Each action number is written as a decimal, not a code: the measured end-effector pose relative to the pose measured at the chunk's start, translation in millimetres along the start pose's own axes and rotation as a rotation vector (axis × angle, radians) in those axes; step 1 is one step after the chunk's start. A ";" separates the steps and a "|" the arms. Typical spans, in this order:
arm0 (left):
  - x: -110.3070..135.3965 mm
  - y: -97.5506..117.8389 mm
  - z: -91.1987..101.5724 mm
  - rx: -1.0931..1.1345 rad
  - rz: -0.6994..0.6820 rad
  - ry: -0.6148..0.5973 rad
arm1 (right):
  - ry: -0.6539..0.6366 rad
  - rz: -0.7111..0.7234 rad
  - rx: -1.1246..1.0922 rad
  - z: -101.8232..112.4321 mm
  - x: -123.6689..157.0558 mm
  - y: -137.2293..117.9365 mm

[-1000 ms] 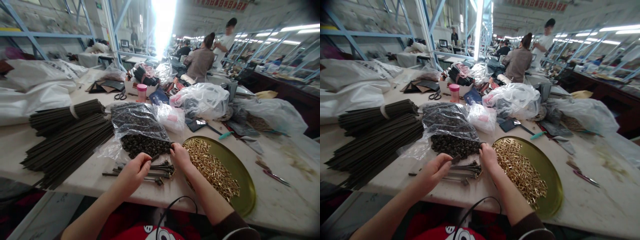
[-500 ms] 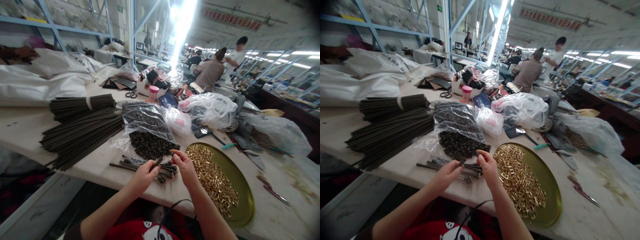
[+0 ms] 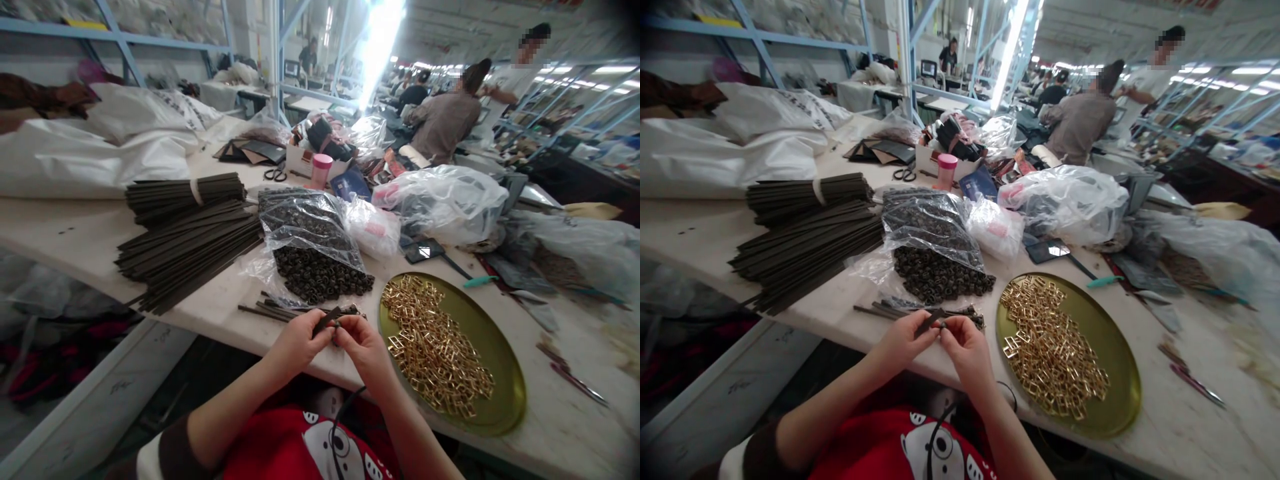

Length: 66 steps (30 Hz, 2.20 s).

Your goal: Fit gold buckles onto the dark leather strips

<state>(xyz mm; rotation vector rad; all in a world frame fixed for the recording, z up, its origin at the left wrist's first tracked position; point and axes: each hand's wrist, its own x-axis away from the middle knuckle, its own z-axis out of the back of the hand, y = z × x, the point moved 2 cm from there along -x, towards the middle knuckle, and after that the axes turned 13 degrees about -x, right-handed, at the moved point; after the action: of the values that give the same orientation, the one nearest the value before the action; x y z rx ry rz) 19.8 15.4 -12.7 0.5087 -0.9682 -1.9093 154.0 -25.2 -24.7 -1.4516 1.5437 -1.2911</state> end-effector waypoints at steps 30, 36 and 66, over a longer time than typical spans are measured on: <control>24.6 14.4 1.9 -0.057 0.013 -0.191 | -0.010 -0.240 -0.689 8.1 24.0 5.0; 19.9 18.1 4.9 -0.197 0.008 -0.138 | 0.043 -0.203 -0.572 -2.9 32.8 -2.5; 24.7 28.8 -16.0 -0.039 0.029 -0.110 | 0.094 0.080 0.018 11.1 35.8 3.6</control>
<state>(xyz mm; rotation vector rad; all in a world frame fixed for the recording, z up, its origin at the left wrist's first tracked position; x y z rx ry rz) 33.7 -20.7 1.4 0.3689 -1.0014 -1.9428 156.8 -62.8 -25.7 -1.3206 1.6299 -1.3390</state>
